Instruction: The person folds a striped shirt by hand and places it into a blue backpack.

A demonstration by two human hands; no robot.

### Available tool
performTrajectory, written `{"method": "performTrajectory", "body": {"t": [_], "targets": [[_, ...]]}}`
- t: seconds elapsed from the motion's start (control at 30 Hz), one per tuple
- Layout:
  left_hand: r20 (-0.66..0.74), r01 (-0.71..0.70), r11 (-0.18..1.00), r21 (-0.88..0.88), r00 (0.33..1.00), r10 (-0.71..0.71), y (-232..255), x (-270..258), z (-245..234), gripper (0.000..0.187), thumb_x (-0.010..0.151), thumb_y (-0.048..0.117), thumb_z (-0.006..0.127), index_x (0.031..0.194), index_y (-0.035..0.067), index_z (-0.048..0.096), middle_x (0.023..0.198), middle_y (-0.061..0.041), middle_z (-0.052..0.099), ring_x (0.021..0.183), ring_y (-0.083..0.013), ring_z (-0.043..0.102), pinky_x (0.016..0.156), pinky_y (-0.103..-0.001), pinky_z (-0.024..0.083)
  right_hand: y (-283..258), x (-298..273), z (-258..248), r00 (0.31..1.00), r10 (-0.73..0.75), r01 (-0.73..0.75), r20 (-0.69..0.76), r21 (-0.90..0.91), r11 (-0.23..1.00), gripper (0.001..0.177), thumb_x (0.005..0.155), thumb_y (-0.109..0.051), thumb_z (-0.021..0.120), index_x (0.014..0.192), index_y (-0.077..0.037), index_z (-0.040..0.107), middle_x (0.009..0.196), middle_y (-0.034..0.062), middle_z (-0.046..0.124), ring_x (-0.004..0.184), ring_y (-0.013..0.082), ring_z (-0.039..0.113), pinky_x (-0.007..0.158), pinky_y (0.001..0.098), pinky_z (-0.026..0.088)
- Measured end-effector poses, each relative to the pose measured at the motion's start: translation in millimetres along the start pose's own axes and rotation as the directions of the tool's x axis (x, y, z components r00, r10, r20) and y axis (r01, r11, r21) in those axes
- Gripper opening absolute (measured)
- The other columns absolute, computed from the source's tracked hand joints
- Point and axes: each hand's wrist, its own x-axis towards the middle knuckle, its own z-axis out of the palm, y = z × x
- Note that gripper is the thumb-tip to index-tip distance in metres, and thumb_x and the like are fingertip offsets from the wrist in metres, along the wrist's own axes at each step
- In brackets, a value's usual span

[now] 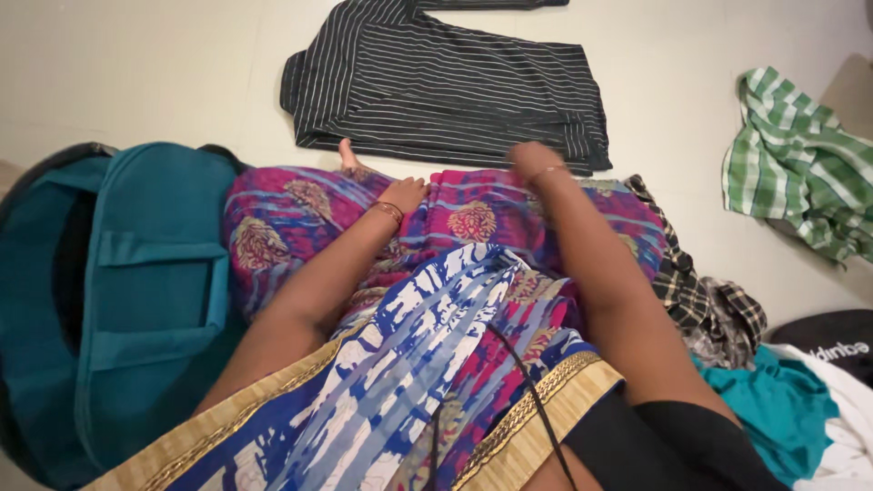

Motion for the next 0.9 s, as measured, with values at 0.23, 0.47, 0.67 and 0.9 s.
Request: {"method": "performTrajectory", "body": {"t": [0.23, 0.47, 0.67, 0.9], "targets": [[0.032, 0.113, 0.576, -0.810, 0.988, -0.149, -11.0, 1.5, -26.2, 0.054, 0.101, 0.045, 0.049, 0.138, 0.008, 0.061, 0.139, -0.017, 0.067, 0.133, -0.0277, 0.063, 0.116, -0.038, 0.046, -101.3, 52.9, 33.5, 0.990, -0.129, 0.122, 0.053, 0.122, 0.985, 0.035, 0.091, -0.018, 0.057, 0.114, -0.001, 0.077, 0.126, 0.0246, 0.069, 0.116, 0.0397, 0.068, 0.098, 0.0472, 0.055], [0.104, 0.185, 0.523, -0.832, 0.978, -0.181, 7.7, 2.3, -54.1, 0.056, 0.099, 0.048, 0.049, 0.136, 0.008, 0.063, 0.139, -0.017, 0.067, 0.132, -0.0303, 0.062, 0.115, -0.041, 0.044, -99.1, 51.5, 44.8, 0.877, -0.087, -0.055, 0.473, 0.278, 0.959, 0.046, 0.089, -0.038, 0.057, 0.117, -0.007, 0.077, 0.125, 0.0176, 0.075, 0.109, 0.0329, 0.073, 0.098, 0.0466, 0.053], [0.406, 0.147, 0.691, -0.708, 0.885, 0.227, 32.9, 7.7, -81.3, 0.057, 0.098, 0.050, 0.049, 0.135, 0.009, 0.066, 0.139, -0.017, 0.067, 0.132, -0.0325, 0.060, 0.115, -0.043, 0.041, -97.6, 9.2, 54.3, 0.894, 0.010, -0.079, 0.448, 0.136, 0.988, 0.059, 0.095, -0.056, 0.051, 0.121, -0.008, 0.073, 0.128, 0.0189, 0.069, 0.117, 0.0358, 0.067, 0.104, 0.0448, 0.050], [-0.220, -0.043, 0.899, -0.436, 0.974, -0.060, 45.1, -63.5, -119.4, 0.037, 0.095, 0.032, 0.059, 0.119, 0.009, 0.073, 0.128, -0.014, 0.071, 0.123, -0.0331, 0.063, 0.105, -0.047, 0.045, -84.1, 1.6, 72.7, 0.983, 0.055, -0.095, 0.176, 0.229, 0.969, 0.056, 0.096, -0.050, 0.053, 0.118, -0.003, 0.073, 0.122, 0.0270, 0.070, 0.118, 0.0402, 0.067, 0.101, 0.0478, 0.052]]}}
